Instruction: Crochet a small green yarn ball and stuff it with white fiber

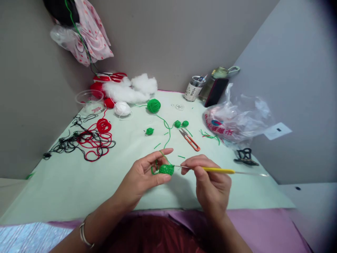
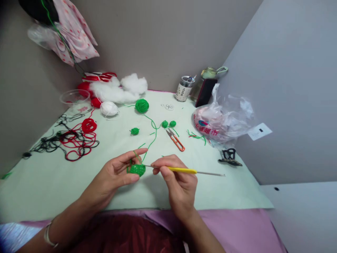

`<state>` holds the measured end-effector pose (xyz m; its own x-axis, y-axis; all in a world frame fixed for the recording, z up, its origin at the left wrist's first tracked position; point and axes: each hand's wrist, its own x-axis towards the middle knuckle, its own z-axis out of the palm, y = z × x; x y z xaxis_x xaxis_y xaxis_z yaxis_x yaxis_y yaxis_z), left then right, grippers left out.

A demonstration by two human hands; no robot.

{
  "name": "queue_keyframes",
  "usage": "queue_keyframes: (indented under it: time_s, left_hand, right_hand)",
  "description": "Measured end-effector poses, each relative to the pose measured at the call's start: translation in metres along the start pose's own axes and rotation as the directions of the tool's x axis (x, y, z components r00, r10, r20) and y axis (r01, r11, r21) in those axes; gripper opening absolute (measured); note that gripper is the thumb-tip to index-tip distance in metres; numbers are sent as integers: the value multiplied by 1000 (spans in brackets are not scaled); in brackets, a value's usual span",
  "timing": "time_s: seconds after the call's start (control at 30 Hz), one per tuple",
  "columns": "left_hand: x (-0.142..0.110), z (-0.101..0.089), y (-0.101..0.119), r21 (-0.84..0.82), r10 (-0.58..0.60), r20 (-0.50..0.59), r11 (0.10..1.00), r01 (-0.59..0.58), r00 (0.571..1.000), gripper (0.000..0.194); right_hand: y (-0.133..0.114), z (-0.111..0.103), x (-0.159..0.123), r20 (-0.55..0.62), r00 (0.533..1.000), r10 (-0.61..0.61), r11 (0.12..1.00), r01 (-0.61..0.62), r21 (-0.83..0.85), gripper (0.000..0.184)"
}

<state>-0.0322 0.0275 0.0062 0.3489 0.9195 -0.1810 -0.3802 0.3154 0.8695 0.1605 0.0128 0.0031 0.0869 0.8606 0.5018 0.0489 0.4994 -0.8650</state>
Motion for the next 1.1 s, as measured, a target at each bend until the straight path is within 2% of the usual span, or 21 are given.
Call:
queue_keyframes:
  time_s: [0.13, 0.2, 0.23, 0.3, 0.37, 0.43, 0.47, 0.53, 0.63, 0.7, 0.8, 0.87, 1.03, 1.1]
  left_hand:
    - [0, -4, 0, 83, 32, 45, 996, -35, 999, 53]
    - [0, -2, -2, 64, 31, 39, 997, -33, 999, 56]
    - [0, 1, -5, 42, 30, 22, 999, -31, 999, 58]
    - [0, 6, -10, -25, 24, -19, 999, -24, 1000, 60]
    - [0, 12, -15, -113, -8, -35, 994, 4, 999, 59]
    - [-1, 14, -18, -207, -55, 4, 977, 54, 998, 54]
    - [-1, 14, -18, -243, -78, 37, 966, 85, 996, 51]
    - [-2, 11, -16, -285, -112, 93, 949, 134, 989, 47]
    - [-2, 4, -10, -278, -127, 109, 948, 153, 986, 47]
    - [-2, 0, -7, -248, -121, 108, 958, 144, 987, 47]
    - [-1, -1, -4, -181, -95, 116, 977, 115, 989, 47]
    - [-1, 1, -4, -114, -64, 109, 991, 76, 992, 51]
    - [-1, 6, -4, 119, -2, 34, 993, -2, 999, 65]
    - [-1, 8, -4, 183, 34, 32, 982, -39, 999, 67]
  right_hand:
    - [3, -1, 5, 40, 984, 176, 961, -180, 212, 18]
    - [4, 2, 5, 70, 980, 188, 953, -199, 230, 20]
    - [5, 4, 3, 71, 985, 157, 971, -167, 172, 19]
    - [7, 10, -4, 46, 999, 9, 998, -6, -62, 16]
    - [9, 15, -11, 39, 982, -185, 933, 188, -307, 24]
    - [11, 17, -16, 50, 951, -305, 867, 299, -398, 33]
    - [12, 17, -16, 59, 948, -311, 870, 309, -383, 34]
    - [12, 14, -13, 54, 968, -244, 926, 249, -285, 32]
    - [10, 7, -4, -18, 997, -74, 996, 73, -42, 22]
    - [9, 4, 1, -64, 997, 52, 990, -43, 132, 17]
    - [6, 3, 4, -23, 975, 220, 923, -200, 328, 17]
    - [5, 5, 4, 38, 972, 232, 905, -229, 359, 18]
    - [6, 9, -3, 110, 993, 41, 997, -48, 62, 15]
    - [9, 9, -4, 114, 993, 37, 996, -46, 75, 16]
